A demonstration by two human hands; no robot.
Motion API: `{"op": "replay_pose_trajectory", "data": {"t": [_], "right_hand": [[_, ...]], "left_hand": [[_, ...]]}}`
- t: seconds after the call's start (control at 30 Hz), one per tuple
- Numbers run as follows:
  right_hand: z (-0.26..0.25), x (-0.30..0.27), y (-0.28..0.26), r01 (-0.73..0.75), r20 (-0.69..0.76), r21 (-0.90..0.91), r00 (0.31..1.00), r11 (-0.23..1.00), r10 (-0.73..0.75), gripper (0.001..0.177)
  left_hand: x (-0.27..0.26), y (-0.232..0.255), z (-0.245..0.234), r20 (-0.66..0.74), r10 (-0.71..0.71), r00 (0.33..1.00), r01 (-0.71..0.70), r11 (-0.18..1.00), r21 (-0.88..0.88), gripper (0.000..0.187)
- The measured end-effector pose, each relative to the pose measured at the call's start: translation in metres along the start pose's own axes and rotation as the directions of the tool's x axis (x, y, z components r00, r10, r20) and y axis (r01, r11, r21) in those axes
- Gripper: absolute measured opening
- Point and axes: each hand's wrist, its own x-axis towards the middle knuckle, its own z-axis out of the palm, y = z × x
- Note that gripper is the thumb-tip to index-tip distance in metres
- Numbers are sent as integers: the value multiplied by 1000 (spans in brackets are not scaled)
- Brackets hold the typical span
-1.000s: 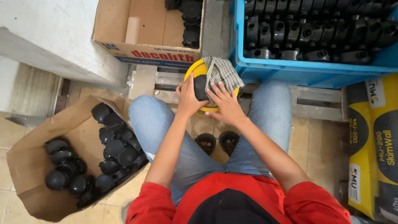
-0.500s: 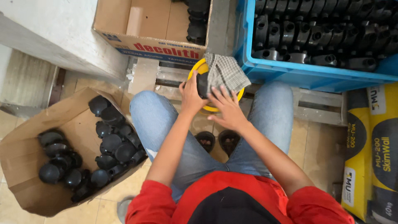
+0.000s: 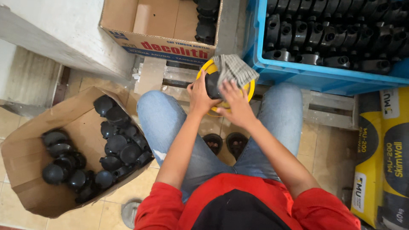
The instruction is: The person sits on the floor and repeatedly wipes black plastic parts with a cloth. They pick parts from a blue crate, wipe them over a yellow bucket, and place them into a cardboard box. The process is repeated for multiple parts.
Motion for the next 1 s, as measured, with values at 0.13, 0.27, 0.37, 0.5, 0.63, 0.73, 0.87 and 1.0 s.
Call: {"op": "replay_pose_trajectory", "data": {"t": [0.13, 0.27, 0.37, 0.5, 0.63, 0.73, 0.87, 1.0], "right_hand": [[6, 6, -15, 71, 57, -116, 996, 991, -64, 67], [7, 42, -17, 47, 49, -204, 998, 978, -37, 49], [7, 54, -12, 16, 53, -150, 999, 989, -9, 45], [2, 45, -10, -71, 32, -27, 997, 997, 72, 52], [-7, 24, -20, -131, 35, -26, 991, 991, 131, 57], [-4, 25, -22, -35, 64, -124, 997, 992, 44, 62], [13, 59, -2, -25, -45, -201, 999, 979, 16, 53], [13, 74, 15, -97, 30, -66, 995, 993, 99, 52]], "left_hand": [[1, -12, 16, -85, 22, 996, -22, 1000, 6, 90], [2, -32, 33, -109, 20, 994, -22, 1000, -13, 100], [2, -22, 24, -100, -10, 995, 8, 1000, -24, 104], [0, -2, 7, -108, 1, 994, -4, 1000, -29, 105], [1, -3, 4, -64, 8, 998, -14, 996, -90, 107], [4, -27, 29, -44, -3, 999, 0, 997, -76, 109], [2, -19, 21, -2, -64, 998, 64, 997, -47, 119], [1, 9, -4, 53, -107, 993, 105, 994, 38, 124]]}}
